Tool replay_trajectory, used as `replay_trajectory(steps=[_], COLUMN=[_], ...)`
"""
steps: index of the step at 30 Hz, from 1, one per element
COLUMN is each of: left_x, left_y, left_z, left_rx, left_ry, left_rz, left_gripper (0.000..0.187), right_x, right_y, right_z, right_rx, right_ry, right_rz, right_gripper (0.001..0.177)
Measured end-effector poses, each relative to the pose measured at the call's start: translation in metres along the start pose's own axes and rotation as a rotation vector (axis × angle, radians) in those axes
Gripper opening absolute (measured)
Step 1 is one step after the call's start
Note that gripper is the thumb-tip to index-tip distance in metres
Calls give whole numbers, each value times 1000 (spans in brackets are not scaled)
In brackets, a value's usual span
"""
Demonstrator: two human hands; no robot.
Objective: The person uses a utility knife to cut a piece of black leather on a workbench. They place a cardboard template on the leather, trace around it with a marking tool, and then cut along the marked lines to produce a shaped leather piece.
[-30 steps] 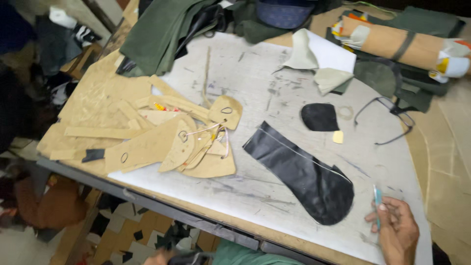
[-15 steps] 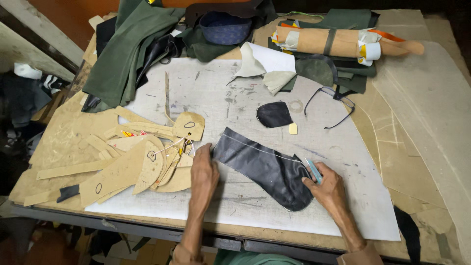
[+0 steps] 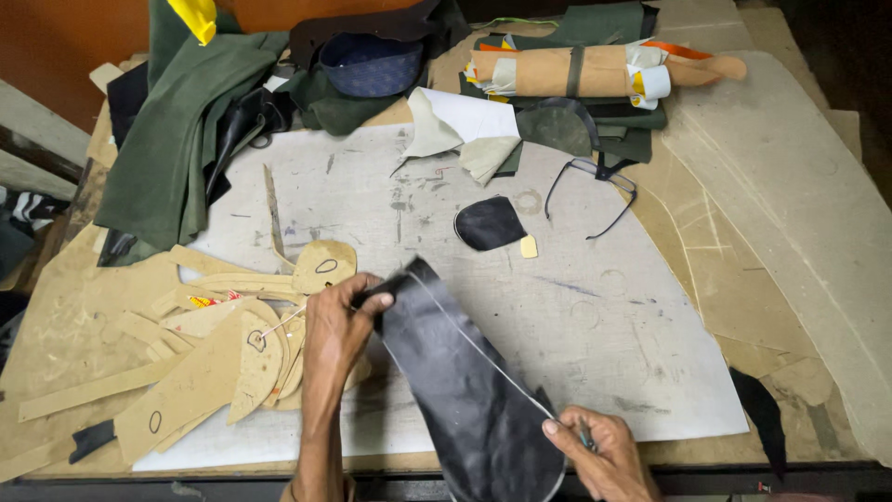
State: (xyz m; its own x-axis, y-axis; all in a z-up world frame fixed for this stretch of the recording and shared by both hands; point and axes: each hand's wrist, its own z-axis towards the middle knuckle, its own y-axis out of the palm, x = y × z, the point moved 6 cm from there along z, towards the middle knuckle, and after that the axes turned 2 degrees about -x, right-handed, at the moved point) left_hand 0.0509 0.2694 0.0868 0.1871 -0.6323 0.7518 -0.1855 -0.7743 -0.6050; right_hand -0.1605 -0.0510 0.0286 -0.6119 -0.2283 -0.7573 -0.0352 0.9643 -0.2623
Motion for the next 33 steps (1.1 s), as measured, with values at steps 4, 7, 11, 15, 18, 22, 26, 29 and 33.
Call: replay_trajectory(steps=[4, 7, 11, 15, 18, 22, 26, 29, 33], left_x=[27, 10, 2, 1, 1, -3, 2, 12, 9], left_y=[19, 52, 87, 155, 183, 158, 105, 83, 77], left_z=[41, 55, 20, -62, -96, -47, 21, 40, 33], left_rx=[166, 269, 520, 133, -139, 57, 201, 303, 361], left_ry=[328, 288, 490, 495, 541, 557, 559, 545, 548], left_rz=[297, 388, 593, 699, 560, 664, 351, 196, 120], left_gripper=[13, 18, 75, 91, 94, 83, 41, 31, 29], right_x=[12, 7, 75, 148, 159, 106, 0, -91, -167], right_y=[37, 35, -12, -103, -154, -152, -76, -14, 46], right_z=[21, 34, 37, 46, 64, 63, 75, 95, 137], right_rx=[25, 141, 225, 343, 392, 339, 200, 65, -43], right_ry=[225, -109, -74, -150, -249, -277, -244, -405, -484], right_rz=[-153, -429, -376, -169, -35, -118, -107, -133, -353], right_gripper=[27, 26, 22, 32, 40, 36, 32, 34, 35])
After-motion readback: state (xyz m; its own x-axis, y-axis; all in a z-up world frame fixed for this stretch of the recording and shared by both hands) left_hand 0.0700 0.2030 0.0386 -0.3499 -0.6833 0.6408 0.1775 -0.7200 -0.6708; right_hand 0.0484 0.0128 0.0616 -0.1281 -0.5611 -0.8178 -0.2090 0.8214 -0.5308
